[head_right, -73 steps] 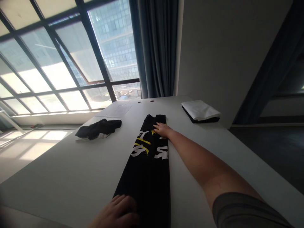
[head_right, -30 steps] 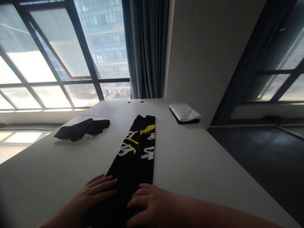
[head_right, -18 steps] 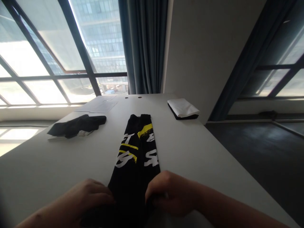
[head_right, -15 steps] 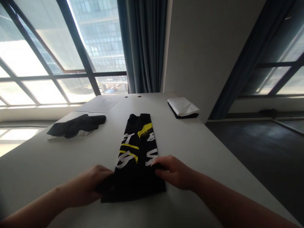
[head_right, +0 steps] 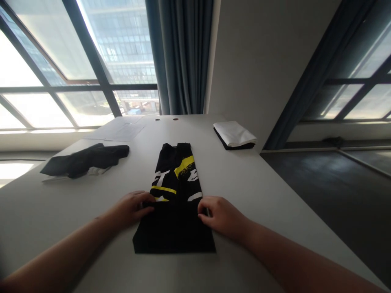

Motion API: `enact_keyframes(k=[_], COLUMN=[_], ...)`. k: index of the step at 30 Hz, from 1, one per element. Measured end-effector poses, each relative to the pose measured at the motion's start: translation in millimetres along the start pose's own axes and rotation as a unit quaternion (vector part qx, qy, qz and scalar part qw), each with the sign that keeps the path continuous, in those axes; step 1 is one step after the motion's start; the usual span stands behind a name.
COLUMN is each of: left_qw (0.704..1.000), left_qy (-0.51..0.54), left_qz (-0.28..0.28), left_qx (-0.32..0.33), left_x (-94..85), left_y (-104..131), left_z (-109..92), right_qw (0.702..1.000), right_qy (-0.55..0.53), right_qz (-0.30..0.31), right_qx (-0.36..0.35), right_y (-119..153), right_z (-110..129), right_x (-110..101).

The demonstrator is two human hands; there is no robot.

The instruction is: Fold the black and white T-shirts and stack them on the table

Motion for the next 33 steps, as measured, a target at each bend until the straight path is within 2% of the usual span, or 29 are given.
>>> enact_keyframes(k=[4, 9, 12, 15, 17, 20, 25, 28, 31, 33], left_qw=[1.000, 0.996, 0.994, 0.993, 0.993, 0.992, 0.992, 0.993, 0.994, 0.994], left_qy=[-0.005, -0.029, -0.065, -0.096, -0.106, -0.115, -0.115, -0.099, -0.077, -0.062], left_qz=[-0.016, -0.052, -0.049, -0.035, -0.024, -0.005, -0.003, 0.005, -0.026, -0.066], left_qx=[0.021, 0.068, 0.071, 0.057, 0.053, 0.049, 0.060, 0.072, 0.068, 0.053], left_x=[-1.7, 4.5, 12.8, 18.6, 18.6, 15.0, 12.9, 13.5, 8.9, 1.9], left_y=[-3, -7, -10, -12, -11, -4, 16, 21, 6, -17], left_z=[3, 4, 7, 10, 9, 2, -8, -7, 2, 13], right_qw=[0.999, 0.994, 0.987, 0.985, 0.983, 0.977, 0.967, 0.966, 0.969, 0.973], right_qy=[-0.022, 0.101, 0.146, 0.165, 0.180, 0.207, 0.234, 0.231, 0.226, 0.213], right_qz=[-0.031, -0.040, -0.057, -0.011, 0.017, 0.010, -0.002, 0.011, 0.016, 0.008], right_qx=[-0.001, -0.028, -0.040, -0.049, -0.044, -0.043, -0.097, -0.117, -0.100, -0.091], right_y=[-4, -5, -6, -10, -10, -6, 7, 8, -1, -12], right_z=[-9, -13, -16, -18, -15, -3, 17, 16, 2, -9], right_x=[-3, -1, 2, 6, 7, 7, 9, 11, 12, 11])
Point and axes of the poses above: each hand's wrist, its own y-axis away from the middle knuckle, its own x-axis out of the palm, z = x × y, the point moved 1 cm from there along -y, towards the middle knuckle, and after that the axes turned 8 degrees about z, right-handed, at the moved point
